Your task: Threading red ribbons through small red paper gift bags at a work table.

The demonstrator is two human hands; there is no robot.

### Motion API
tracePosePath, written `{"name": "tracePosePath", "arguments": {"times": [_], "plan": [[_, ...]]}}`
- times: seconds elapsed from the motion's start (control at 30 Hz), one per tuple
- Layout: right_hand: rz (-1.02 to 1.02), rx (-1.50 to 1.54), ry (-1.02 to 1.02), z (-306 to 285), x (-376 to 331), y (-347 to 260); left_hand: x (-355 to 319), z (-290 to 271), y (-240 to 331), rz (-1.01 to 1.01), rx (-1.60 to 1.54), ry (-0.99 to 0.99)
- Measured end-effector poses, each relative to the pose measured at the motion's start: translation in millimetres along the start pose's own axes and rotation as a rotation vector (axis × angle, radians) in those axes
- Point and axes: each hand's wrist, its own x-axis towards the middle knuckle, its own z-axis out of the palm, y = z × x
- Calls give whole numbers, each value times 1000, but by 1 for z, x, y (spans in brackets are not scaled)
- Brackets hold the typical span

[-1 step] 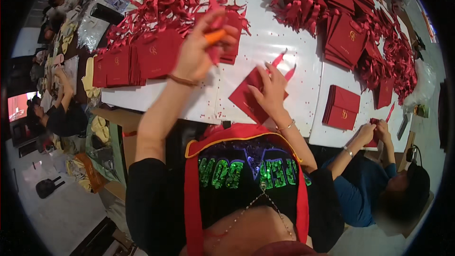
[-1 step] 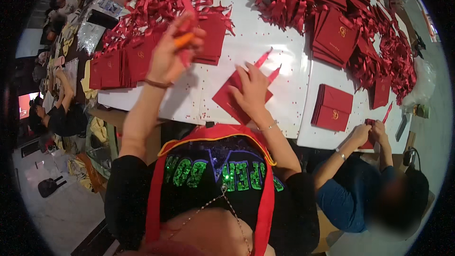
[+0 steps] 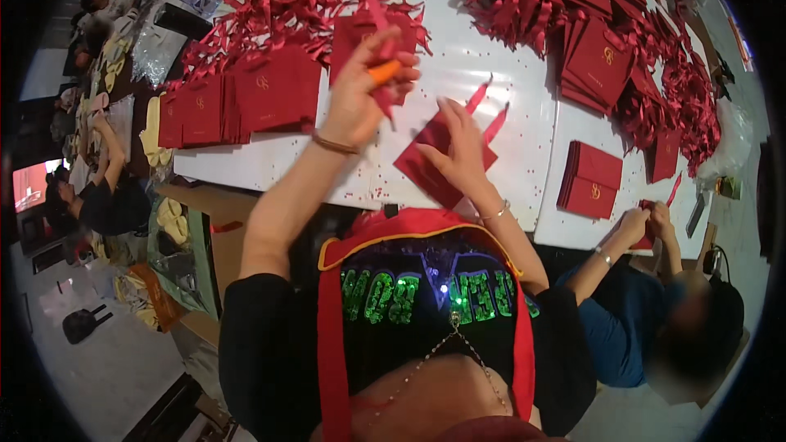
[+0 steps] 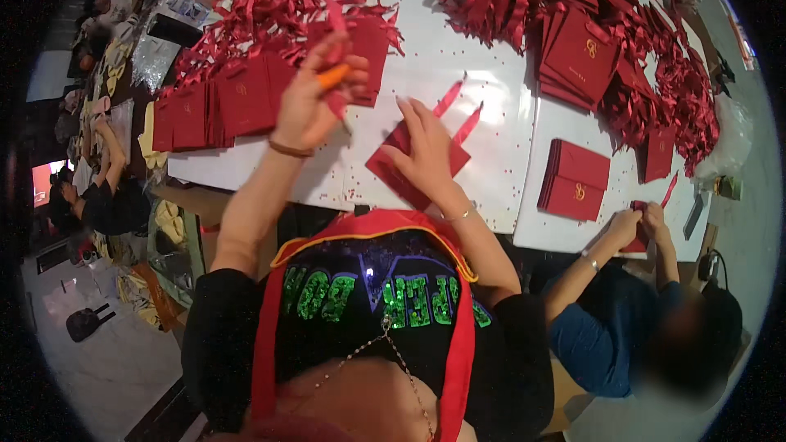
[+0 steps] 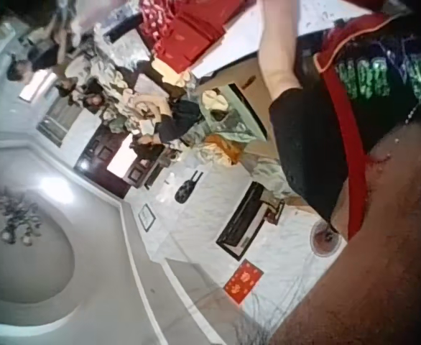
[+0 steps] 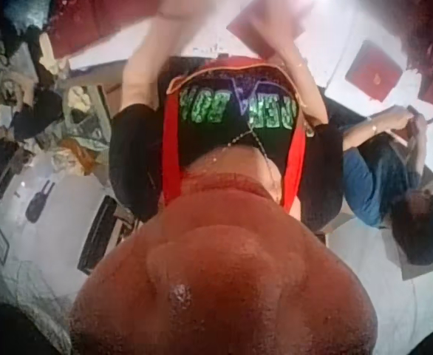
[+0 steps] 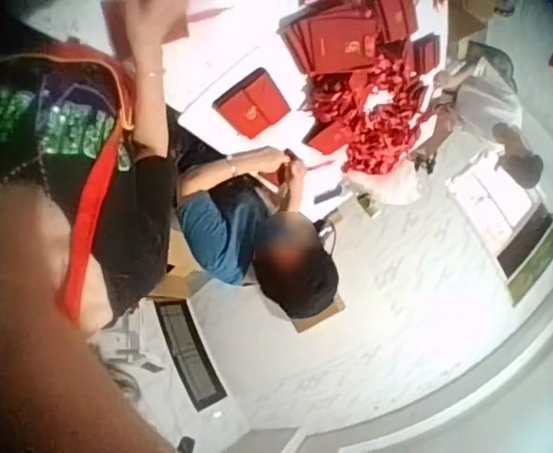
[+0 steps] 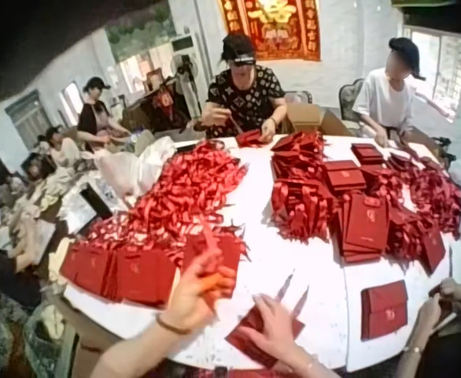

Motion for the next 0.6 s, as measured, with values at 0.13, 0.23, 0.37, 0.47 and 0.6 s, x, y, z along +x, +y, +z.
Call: {"name": "tracePosePath", "arguments": {"times": [0.13, 0.23, 0.37, 0.47, 0.6], "plan": [[548, 1173, -279, -3, 1, -31, -18, 2, -64, 106, 157, 227], [756, 1206, -314, 2, -12, -24, -33, -5, -76, 68, 197, 229], [734, 1084, -319, 11, -27, -25, -50, -3, -87, -37, 101, 207], [822, 1088, -436, 25, -34, -24, -57, -9, -88, 39, 37, 236], [653, 831, -432, 25, -42, -27, -70, -17, -92, -32, 215, 228]]}}
